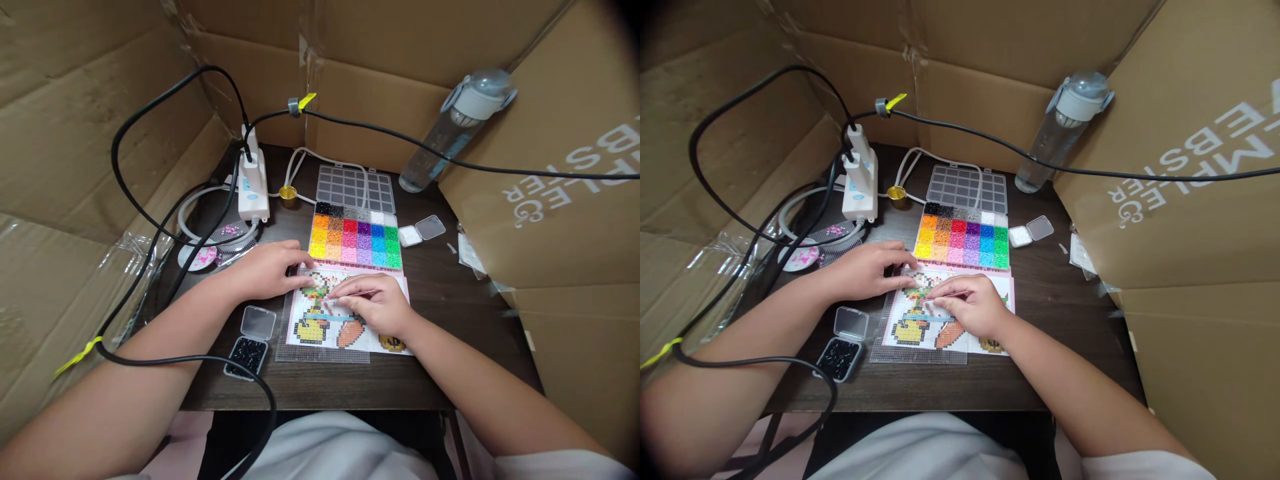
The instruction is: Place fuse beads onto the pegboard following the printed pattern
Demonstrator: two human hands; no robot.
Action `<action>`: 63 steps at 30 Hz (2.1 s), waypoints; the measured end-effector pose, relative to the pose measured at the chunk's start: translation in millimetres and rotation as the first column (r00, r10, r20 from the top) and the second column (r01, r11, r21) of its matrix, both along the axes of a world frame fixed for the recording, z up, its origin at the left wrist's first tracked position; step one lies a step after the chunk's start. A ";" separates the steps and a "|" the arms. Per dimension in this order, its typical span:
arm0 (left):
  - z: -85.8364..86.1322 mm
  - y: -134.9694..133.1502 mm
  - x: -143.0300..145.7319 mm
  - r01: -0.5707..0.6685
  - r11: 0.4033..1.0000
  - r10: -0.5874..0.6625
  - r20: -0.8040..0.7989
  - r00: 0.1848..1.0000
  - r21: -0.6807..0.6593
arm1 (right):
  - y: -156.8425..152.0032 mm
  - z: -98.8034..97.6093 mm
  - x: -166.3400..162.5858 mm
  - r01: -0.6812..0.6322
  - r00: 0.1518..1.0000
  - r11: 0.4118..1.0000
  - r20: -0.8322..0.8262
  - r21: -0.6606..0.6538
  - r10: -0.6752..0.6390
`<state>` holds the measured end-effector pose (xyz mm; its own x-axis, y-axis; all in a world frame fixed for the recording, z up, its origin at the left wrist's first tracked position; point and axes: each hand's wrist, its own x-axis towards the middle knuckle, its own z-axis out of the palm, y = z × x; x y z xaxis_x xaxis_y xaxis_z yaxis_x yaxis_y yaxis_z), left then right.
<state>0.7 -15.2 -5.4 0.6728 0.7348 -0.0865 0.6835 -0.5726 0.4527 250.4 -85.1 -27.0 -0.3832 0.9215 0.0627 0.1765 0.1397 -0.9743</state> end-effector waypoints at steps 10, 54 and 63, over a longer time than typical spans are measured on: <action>-0.8 0.1 0.1 0.009 1.000 -0.009 0.005 1.000 -0.001 | -0.6 0.7 0.0 0.002 1.000 1.000 -0.008 0.001 -0.002; -12.1 8.4 -9.7 -0.018 1.000 0.018 0.052 0.998 -0.008 | 66.0 -9.9 91.4 0.652 0.757 0.754 -0.108 0.072 -0.644; -5.9 7.3 -7.1 -0.023 0.999 0.025 0.040 0.999 -0.032 | 66.7 -12.0 92.5 0.655 0.755 0.752 -0.095 0.075 -0.649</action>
